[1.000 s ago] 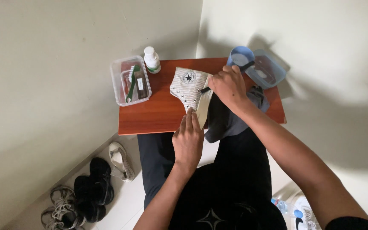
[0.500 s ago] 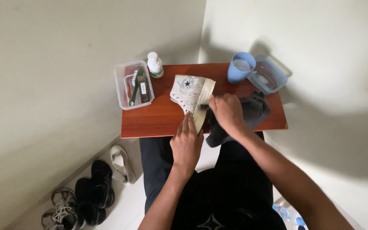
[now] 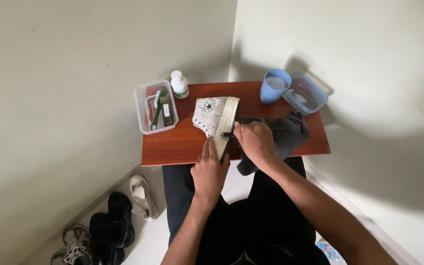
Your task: The person scrubs a white sneaker with a brush and a cleaning solution, then wipes it with a cloth. The person repeats the scrubbing and wiping process on different parts of the shoe, including the sole and upper fabric.
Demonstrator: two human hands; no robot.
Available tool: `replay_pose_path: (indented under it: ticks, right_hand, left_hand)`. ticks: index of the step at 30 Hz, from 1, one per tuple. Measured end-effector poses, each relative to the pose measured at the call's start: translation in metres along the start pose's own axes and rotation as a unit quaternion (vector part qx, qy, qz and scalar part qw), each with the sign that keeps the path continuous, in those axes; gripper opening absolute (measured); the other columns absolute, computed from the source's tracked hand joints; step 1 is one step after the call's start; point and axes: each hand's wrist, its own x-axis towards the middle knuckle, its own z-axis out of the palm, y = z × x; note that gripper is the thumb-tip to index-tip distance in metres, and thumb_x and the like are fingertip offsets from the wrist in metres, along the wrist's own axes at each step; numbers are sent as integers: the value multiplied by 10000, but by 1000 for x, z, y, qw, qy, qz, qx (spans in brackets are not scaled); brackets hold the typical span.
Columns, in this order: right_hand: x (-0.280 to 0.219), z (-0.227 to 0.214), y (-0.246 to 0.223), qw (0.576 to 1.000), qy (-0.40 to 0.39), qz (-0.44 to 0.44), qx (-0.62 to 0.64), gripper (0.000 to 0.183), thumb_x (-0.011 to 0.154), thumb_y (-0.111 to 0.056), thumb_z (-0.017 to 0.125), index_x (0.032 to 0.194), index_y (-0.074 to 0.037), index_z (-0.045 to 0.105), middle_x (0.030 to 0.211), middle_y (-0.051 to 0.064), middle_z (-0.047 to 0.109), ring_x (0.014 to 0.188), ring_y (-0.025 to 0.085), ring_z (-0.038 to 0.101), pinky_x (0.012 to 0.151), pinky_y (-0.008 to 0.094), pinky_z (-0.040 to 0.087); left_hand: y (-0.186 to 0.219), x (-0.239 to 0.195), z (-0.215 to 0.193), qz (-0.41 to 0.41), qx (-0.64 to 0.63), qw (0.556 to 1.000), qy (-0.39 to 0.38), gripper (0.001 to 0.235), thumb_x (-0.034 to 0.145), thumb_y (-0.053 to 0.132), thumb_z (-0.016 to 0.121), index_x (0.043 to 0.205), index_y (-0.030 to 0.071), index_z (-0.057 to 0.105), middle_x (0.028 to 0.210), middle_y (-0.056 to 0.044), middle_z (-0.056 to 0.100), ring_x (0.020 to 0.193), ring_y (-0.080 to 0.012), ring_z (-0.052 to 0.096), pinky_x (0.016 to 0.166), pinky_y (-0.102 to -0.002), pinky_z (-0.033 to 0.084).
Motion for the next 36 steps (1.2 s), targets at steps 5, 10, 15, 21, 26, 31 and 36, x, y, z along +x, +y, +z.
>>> replay_pose_path:
  ticks: [5, 10, 15, 21, 26, 31, 36]
  right_hand:
    - [11, -24, 24, 991, -58, 90, -77, 564, 1077, -417, 426, 615, -143, 600, 522, 95, 589, 562, 278, 636, 565, 395, 504]
    - [14, -58, 34, 956, -230, 184, -17, 682, 1108, -562, 236, 1035, -55, 685, 879, 201, 739, 900, 357, 745, 741, 474, 587]
    - [7, -66, 50, 931, -274, 231, 64, 423, 1061, -432, 373, 1244, -83, 527, 1063, 223, 711, 1031, 401, 712, 794, 524, 601]
    - [10, -76, 71, 930, -234, 240, 151, 350, 1005, -200, 406, 1262, -4, 543, 1145, 265, 658, 1049, 452, 675, 798, 515, 591]
    - [28, -74, 119, 981, -128, 141, -26, 321, 984, -173, 489, 1242, -46, 633, 1058, 182, 633, 988, 379, 661, 773, 475, 581]
    - [73, -56, 155, 983, -4, 37, -179, 243, 971, -106, 579, 1141, -112, 754, 944, 115, 640, 862, 282, 647, 746, 388, 535]
    - [99, -23, 178, 971, -27, -56, -232, 67, 817, -40, 675, 793, -77, 726, 743, 92, 550, 707, 266, 506, 680, 386, 348]
  left_hand:
    - [0, -1, -13, 11, -10, 1000, 2, 641, 746, 435, 777, 1287, 113, 659, 1337, 4, 684, 829, -196, 768, 576, -342, 632]
    - [-2, 4, -1, 28, 3, 999, 26, 717, 665, 462, 802, 1280, 117, 672, 1361, -21, 669, 1017, -218, 746, 740, -348, 634]
    - [29, 19, -29, 94, 1, 993, 68, 737, 708, 374, 829, 1329, 30, 630, 1459, -171, 586, 1337, -344, 587, 1069, -467, 497]
    - [75, 52, -12, 159, -56, 983, 79, 673, 701, 304, 829, 1282, 16, 650, 1430, -206, 598, 1385, -387, 539, 1152, -504, 417]
    - [102, 67, 19, 183, -88, 977, 62, 573, 722, 296, 830, 1218, 41, 696, 1368, -171, 647, 1373, -377, 553, 1150, -507, 420]
    - [120, 58, 43, 188, -122, 974, 23, 524, 713, 290, 852, 1152, 33, 724, 1256, -174, 699, 1318, -400, 592, 1110, -535, 455]
    - [121, 41, 68, 175, -113, 978, -30, 503, 756, 363, 846, 1140, 61, 729, 1168, -123, 733, 1122, -296, 707, 933, -419, 564]
